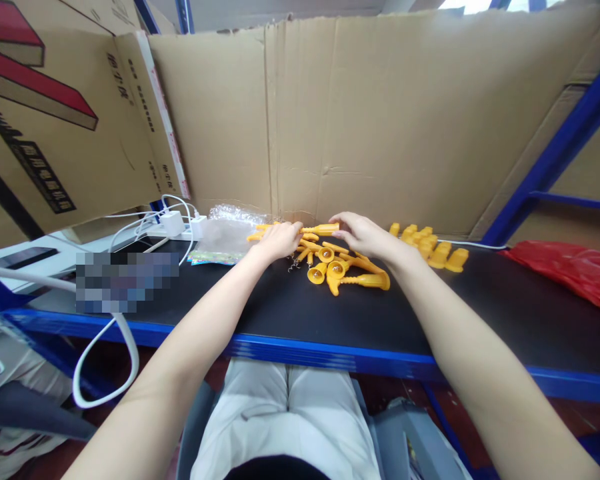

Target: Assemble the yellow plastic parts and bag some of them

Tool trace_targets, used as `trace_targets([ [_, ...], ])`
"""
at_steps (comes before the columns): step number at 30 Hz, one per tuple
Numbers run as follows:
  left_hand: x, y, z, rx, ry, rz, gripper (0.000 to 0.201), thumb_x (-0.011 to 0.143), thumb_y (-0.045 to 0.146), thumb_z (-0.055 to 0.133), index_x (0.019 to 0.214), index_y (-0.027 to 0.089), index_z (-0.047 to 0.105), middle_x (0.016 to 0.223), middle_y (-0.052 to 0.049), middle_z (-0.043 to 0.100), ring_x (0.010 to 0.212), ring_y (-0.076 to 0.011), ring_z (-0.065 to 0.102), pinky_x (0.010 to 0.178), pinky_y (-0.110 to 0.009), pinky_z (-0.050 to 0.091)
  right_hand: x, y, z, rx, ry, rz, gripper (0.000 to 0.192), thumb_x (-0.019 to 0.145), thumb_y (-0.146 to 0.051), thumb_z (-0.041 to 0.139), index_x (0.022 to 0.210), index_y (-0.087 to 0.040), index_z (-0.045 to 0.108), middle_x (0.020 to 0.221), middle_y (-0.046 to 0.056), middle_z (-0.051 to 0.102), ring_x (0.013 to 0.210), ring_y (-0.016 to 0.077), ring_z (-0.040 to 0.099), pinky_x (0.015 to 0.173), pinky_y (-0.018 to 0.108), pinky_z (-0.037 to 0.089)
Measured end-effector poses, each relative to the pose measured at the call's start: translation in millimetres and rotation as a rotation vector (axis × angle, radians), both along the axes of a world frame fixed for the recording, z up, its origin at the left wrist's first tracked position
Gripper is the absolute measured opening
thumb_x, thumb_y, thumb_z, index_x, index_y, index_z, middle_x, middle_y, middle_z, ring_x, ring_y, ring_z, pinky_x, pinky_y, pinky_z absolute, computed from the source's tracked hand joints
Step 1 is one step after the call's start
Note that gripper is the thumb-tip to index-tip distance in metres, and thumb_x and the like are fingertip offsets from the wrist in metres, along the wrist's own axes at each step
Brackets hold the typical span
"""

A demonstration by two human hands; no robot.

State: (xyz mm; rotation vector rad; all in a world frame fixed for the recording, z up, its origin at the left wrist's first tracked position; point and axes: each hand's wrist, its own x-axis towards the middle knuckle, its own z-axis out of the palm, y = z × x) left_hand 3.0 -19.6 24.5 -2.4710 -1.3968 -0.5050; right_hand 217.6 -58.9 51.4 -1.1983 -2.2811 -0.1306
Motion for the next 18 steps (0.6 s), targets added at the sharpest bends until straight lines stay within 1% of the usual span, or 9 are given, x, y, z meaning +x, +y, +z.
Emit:
trace_targets([
  [3, -4, 1, 3.8, -0.028, 0.017, -0.013, 0.025, 0.089, 0.033, 0.038, 0.104, 0.02, 0.054, 0.097, -0.009, 0.065, 0.087, -0.0229, 0.061, 0.075, -0.034, 0.045, -1, 0, -0.5, 0.073, -0.062, 0.035, 0.029, 0.085, -0.024, 0.046, 0.111, -0.016, 0.055, 0.106, 0.012, 0.061, 0.095, 0.0209, 0.056, 0.084, 0.034, 0.043],
  [5, -7, -2, 5.6, -0.015, 0.007, -0.005, 0.025, 0.09, 0.031, 0.037, 0.105, 0.02, 0.052, 0.097, -0.01, 0.064, 0.088, -0.023, 0.061, 0.075, -0.035, 0.045, -2, 0, -1.6, 0.093, -0.101, 0.042, 0.03, 0.085, -0.025, 0.047, 0.112, -0.015, 0.055, 0.106, 0.012, 0.06, 0.095, 0.0217, 0.056, 0.084, 0.034, 0.042],
  [7, -7, -5, 5.7, 0.025, -0.024, 0.016, 0.025, 0.09, 0.028, 0.035, 0.109, 0.02, 0.049, 0.1, -0.012, 0.061, 0.089, -0.0241, 0.06, 0.076, -0.036, 0.045, -4, -1, -3.2, 0.093, -0.156, 0.016, 0.029, 0.083, -0.028, 0.05, 0.109, -0.015, 0.057, 0.103, 0.012, 0.062, 0.095, 0.0232, 0.055, 0.083, 0.035, 0.041],
  [9, -3, -10, 3.9, 0.065, -0.052, 0.042, 0.026, 0.091, 0.025, 0.032, 0.112, 0.02, 0.047, 0.102, -0.013, 0.057, 0.088, -0.025, 0.061, 0.075, -0.037, 0.044, -6, -2, -5.7, 0.097, -0.211, -0.039, 0.027, 0.083, -0.032, 0.051, 0.103, -0.016, 0.059, 0.1, 0.011, 0.063, 0.095, 0.0246, 0.055, 0.083, 0.036, 0.04],
  [12, 8, -16, -0.6, 0.112, -0.06, 0.092, 0.027, 0.091, 0.02, 0.03, 0.113, 0.018, 0.046, 0.105, -0.014, 0.054, 0.083, -0.0247, 0.062, 0.072, -0.036, 0.044, -10, -1, -10.6, 0.088, -0.248, -0.114, 0.028, 0.089, -0.035, 0.044, 0.1, -0.016, 0.06, 0.099, 0.012, 0.065, 0.093, 0.0248, 0.056, 0.081, 0.035, 0.038],
  [15, 17, -19, -3.1, 0.122, -0.096, 0.09, 0.029, 0.09, 0.017, 0.03, 0.116, 0.018, 0.043, 0.107, -0.015, 0.052, 0.084, -0.0244, 0.061, 0.072, -0.036, 0.044, -11, 5, -15.6, 0.052, -0.234, -0.136, 0.027, 0.091, -0.033, 0.041, 0.103, -0.015, 0.058, 0.099, 0.011, 0.066, 0.09, 0.0235, 0.058, 0.076, 0.032, 0.036],
  [18, 20, -20, -2.4, 0.094, -0.116, 0.074, 0.029, 0.09, 0.017, 0.03, 0.115, 0.016, 0.044, 0.107, -0.016, 0.052, 0.085, -0.0248, 0.061, 0.074, -0.037, 0.044, -9, 11, -18.1, 0.069, -0.237, -0.144, 0.024, 0.091, -0.031, 0.042, 0.101, -0.015, 0.057, 0.095, 0.01, 0.066, 0.087, 0.0229, 0.058, 0.073, 0.03, 0.034],
])
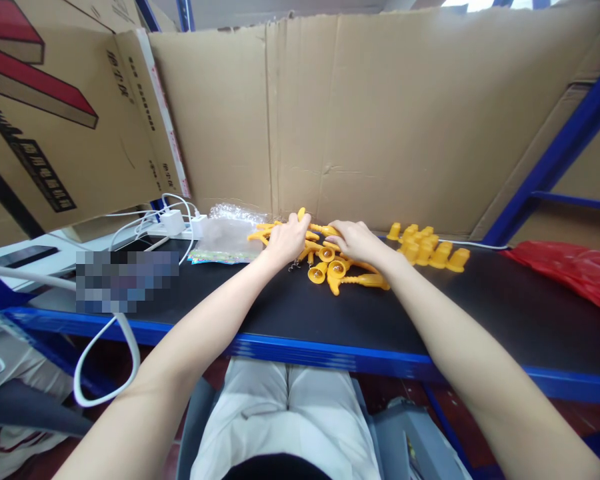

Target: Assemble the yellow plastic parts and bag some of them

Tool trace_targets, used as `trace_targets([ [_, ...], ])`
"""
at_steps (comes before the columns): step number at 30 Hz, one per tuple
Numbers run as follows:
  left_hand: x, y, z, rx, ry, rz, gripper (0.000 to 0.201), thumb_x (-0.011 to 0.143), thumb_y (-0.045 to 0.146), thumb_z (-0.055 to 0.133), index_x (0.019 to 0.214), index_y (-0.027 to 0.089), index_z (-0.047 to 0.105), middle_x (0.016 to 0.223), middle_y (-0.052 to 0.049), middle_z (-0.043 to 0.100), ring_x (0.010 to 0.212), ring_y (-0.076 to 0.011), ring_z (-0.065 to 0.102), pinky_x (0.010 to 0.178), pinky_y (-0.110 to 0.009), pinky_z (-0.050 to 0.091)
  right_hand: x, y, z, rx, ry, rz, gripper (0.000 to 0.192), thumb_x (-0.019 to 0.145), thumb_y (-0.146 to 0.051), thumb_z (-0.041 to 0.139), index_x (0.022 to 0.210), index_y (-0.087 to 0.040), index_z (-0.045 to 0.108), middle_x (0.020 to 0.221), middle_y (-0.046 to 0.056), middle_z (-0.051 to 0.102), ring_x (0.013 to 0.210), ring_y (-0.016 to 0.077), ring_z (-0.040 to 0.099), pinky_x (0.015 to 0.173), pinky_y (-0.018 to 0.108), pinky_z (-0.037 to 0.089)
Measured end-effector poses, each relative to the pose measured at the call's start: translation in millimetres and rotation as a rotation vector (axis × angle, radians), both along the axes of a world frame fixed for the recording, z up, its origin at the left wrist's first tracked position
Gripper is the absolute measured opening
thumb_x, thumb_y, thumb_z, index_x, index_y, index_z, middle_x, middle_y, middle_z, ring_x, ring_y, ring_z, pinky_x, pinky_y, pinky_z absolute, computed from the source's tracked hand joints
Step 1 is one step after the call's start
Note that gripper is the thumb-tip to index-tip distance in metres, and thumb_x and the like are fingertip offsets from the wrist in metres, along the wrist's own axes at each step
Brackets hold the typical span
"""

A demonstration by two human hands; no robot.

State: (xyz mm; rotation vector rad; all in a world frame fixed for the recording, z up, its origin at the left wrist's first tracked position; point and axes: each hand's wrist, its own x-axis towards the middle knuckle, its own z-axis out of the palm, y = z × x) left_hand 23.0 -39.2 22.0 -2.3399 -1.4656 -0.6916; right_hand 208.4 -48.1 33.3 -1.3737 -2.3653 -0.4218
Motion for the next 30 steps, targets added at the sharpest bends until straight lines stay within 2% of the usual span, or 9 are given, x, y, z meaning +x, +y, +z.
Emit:
trace_targets([
  [4, -1, 4, 0.8, -0.034, -0.035, -0.006, 0.028, 0.09, 0.022, 0.032, 0.115, 0.014, 0.045, 0.105, -0.017, 0.056, 0.086, -0.0256, 0.061, 0.076, -0.038, 0.044, 0, -1, 1.2, 0.113, -0.047, -0.012, 0.02, 0.09, -0.028, 0.042, 0.096, -0.015, 0.056, 0.09, 0.01, 0.064, 0.085, 0.0232, 0.055, 0.07, 0.03, 0.03],
  [9, -1, 9, -1.6, -0.253, -0.072, -0.053, 0.024, 0.089, 0.03, 0.037, 0.101, 0.017, 0.053, 0.098, -0.013, 0.065, 0.093, -0.027, 0.06, 0.077, -0.037, 0.046, -1, -4, 1.7, 0.317, -0.125, 0.024, 0.019, 0.088, -0.012, 0.036, 0.089, -0.018, 0.053, 0.086, 0.009, 0.061, 0.087, 0.0218, 0.05, 0.076, 0.033, 0.027],
  [12, -2, 7, -1.3, -0.271, -0.06, -0.037, 0.027, 0.088, 0.034, 0.036, 0.102, 0.019, 0.054, 0.1, -0.011, 0.066, 0.095, -0.0278, 0.061, 0.078, -0.038, 0.046, 1, -3, 0.6, 0.37, -0.139, 0.037, 0.021, 0.085, -0.007, 0.034, 0.087, -0.017, 0.052, 0.085, 0.009, 0.059, 0.084, 0.0213, 0.048, 0.078, 0.034, 0.028],
  [17, -4, 3, -0.2, -0.202, 0.004, 0.005, 0.029, 0.088, 0.033, 0.035, 0.108, 0.02, 0.052, 0.102, -0.011, 0.066, 0.097, -0.0283, 0.061, 0.08, -0.04, 0.045, 3, -1, -1.8, 0.251, -0.109, 0.065, 0.015, 0.086, -0.016, 0.042, 0.096, -0.014, 0.053, 0.088, 0.011, 0.06, 0.082, 0.0226, 0.05, 0.072, 0.031, 0.032],
  [22, -6, 5, -2.4, -0.17, 0.054, 0.038, 0.027, 0.087, 0.03, 0.037, 0.107, 0.02, 0.052, 0.099, -0.011, 0.066, 0.095, -0.0284, 0.061, 0.078, -0.039, 0.046, -3, -6, -1.4, 0.091, -0.138, 0.021, 0.022, 0.09, -0.029, 0.043, 0.096, -0.014, 0.057, 0.092, 0.011, 0.063, 0.084, 0.0223, 0.053, 0.07, 0.03, 0.031],
  [25, -5, 4, -2.8, -0.176, 0.06, 0.037, 0.028, 0.087, 0.032, 0.036, 0.107, 0.02, 0.052, 0.099, -0.01, 0.066, 0.095, -0.0275, 0.062, 0.078, -0.038, 0.046, -5, -9, 0.6, 0.107, -0.151, -0.012, 0.019, 0.089, -0.028, 0.046, 0.093, -0.014, 0.059, 0.091, 0.01, 0.063, 0.086, 0.0225, 0.053, 0.072, 0.03, 0.029],
  [30, -3, 2, -2.6, -0.191, 0.044, 0.033, 0.03, 0.087, 0.033, 0.037, 0.108, 0.019, 0.053, 0.099, -0.011, 0.065, 0.095, -0.0281, 0.061, 0.078, -0.038, 0.046, -2, -9, 2.0, 0.187, -0.135, 0.019, 0.012, 0.086, -0.023, 0.049, 0.09, -0.016, 0.057, 0.091, 0.008, 0.063, 0.086, 0.0215, 0.052, 0.073, 0.03, 0.027],
])
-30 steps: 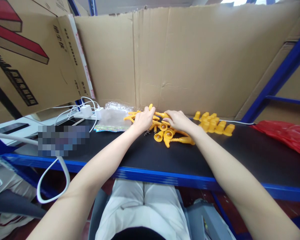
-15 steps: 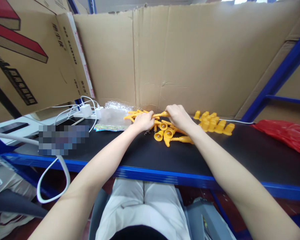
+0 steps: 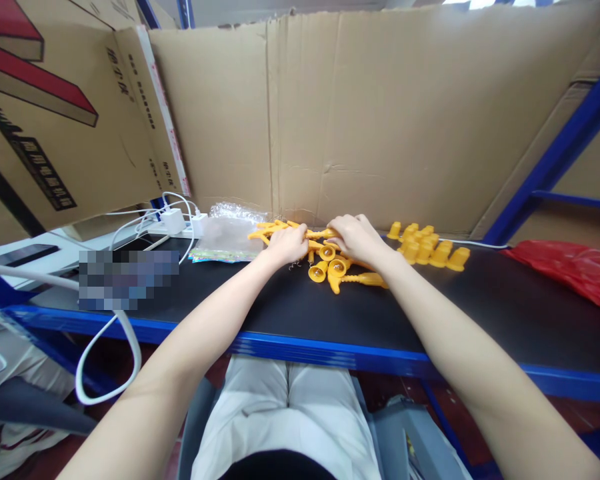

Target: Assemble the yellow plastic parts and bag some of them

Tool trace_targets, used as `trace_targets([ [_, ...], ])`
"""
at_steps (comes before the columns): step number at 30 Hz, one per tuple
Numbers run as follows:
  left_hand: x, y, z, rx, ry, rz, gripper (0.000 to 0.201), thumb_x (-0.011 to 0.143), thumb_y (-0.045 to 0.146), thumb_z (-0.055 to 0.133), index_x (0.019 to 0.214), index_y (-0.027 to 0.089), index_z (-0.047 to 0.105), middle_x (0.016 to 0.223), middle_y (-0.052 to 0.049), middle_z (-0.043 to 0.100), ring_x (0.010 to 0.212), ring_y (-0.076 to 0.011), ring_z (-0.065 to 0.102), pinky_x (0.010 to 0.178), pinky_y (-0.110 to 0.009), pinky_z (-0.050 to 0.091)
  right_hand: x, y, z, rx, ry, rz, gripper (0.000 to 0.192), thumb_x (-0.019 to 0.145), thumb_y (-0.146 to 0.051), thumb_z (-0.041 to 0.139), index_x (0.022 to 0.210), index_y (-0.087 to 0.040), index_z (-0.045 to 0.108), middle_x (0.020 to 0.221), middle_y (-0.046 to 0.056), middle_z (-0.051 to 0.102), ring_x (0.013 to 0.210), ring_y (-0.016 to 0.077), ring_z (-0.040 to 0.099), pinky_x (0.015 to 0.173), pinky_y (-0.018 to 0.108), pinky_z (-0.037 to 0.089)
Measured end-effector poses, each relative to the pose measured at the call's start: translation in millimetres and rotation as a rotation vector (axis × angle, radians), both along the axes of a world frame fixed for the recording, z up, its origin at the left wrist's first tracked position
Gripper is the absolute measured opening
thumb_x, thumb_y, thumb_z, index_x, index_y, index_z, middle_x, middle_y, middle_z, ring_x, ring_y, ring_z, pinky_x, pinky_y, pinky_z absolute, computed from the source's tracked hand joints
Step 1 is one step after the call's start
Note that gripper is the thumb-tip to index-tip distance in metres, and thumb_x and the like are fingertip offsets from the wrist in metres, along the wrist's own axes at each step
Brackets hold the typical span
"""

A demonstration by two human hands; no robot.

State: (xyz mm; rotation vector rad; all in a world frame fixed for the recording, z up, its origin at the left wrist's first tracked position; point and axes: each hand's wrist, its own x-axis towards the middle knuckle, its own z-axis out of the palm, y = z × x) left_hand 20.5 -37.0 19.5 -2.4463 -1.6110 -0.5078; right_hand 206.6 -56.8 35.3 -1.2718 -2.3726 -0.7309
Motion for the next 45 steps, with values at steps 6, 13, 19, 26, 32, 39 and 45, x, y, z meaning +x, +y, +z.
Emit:
trace_targets([
  [6, 0, 3, -1.0, -0.042, -0.055, -0.018, 0.03, 0.086, 0.035, 0.037, 0.106, 0.02, 0.054, 0.103, -0.01, 0.065, 0.098, -0.0278, 0.06, 0.079, -0.039, 0.046, 0, -1, 0.7, 0.09, -0.017, 0.005, 0.011, 0.085, -0.015, 0.044, 0.092, -0.017, 0.053, 0.091, 0.008, 0.062, 0.086, 0.0217, 0.052, 0.071, 0.031, 0.027],
  [13, -4, 5, -1.8, -0.017, -0.019, 0.002, 0.029, 0.082, 0.029, 0.039, 0.105, 0.02, 0.055, 0.098, -0.01, 0.066, 0.094, -0.0279, 0.061, 0.077, -0.039, 0.047, 1, 2, -3.5, -0.094, 0.033, 0.003, 0.023, 0.086, -0.027, 0.048, 0.104, -0.013, 0.054, 0.097, 0.011, 0.064, 0.089, 0.023, 0.055, 0.073, 0.031, 0.032],
  [19, -7, 3, -2.6, 0.065, 0.04, -0.017, 0.032, 0.085, 0.038, 0.037, 0.104, 0.019, 0.054, 0.093, -0.009, 0.066, 0.089, -0.0268, 0.062, 0.076, -0.037, 0.046, -2, 0, -2.9, -0.107, 0.025, -0.012, 0.02, 0.087, -0.025, 0.046, 0.101, -0.015, 0.057, 0.098, 0.01, 0.064, 0.093, 0.0233, 0.054, 0.078, 0.033, 0.031],
  [26, -8, 5, -2.6, 0.062, 0.058, -0.015, 0.033, 0.086, 0.037, 0.037, 0.097, 0.018, 0.061, 0.093, -0.01, 0.067, 0.09, -0.0257, 0.062, 0.078, -0.036, 0.046, 5, 2, -2.9, 0.011, 0.058, 0.002, 0.02, 0.082, -0.015, 0.044, 0.101, -0.016, 0.052, 0.096, 0.009, 0.063, 0.09, 0.0224, 0.054, 0.077, 0.033, 0.029],
  [32, -21, 20, -6.5, 0.061, -0.066, 0.063, 0.031, 0.082, 0.02, 0.04, 0.102, 0.02, 0.064, 0.096, -0.01, 0.068, 0.092, -0.0241, 0.062, 0.079, -0.034, 0.047, 15, 6, -0.4, 0.056, 0.112, -0.044, 0.018, 0.084, -0.022, 0.045, 0.1, -0.017, 0.05, 0.097, 0.011, 0.062, 0.09, 0.0242, 0.053, 0.076, 0.034, 0.028],
  [39, -29, 33, -16.7, 0.107, -0.204, 0.034, 0.043, 0.081, 0.01, 0.037, 0.117, 0.02, 0.058, 0.118, -0.008, 0.06, 0.105, -0.0196, 0.057, 0.089, -0.031, 0.043, 22, 4, 8.1, 0.12, 0.162, -0.132, 0.021, 0.084, -0.03, 0.047, 0.098, -0.016, 0.053, 0.1, 0.014, 0.058, 0.094, 0.0274, 0.049, 0.075, 0.037, 0.032],
  [45, -31, 41, -26.2, 0.146, -0.176, -0.027, 0.049, 0.083, 0.011, 0.035, 0.131, 0.017, 0.044, 0.126, -0.011, 0.053, 0.114, -0.0186, 0.048, 0.097, -0.031, 0.038, 41, 3, 20.6, 0.029, 0.235, -0.386, 0.026, 0.079, -0.032, 0.052, 0.097, -0.014, 0.058, 0.1, 0.015, 0.06, 0.096, 0.0292, 0.051, 0.077, 0.04, 0.038],
])
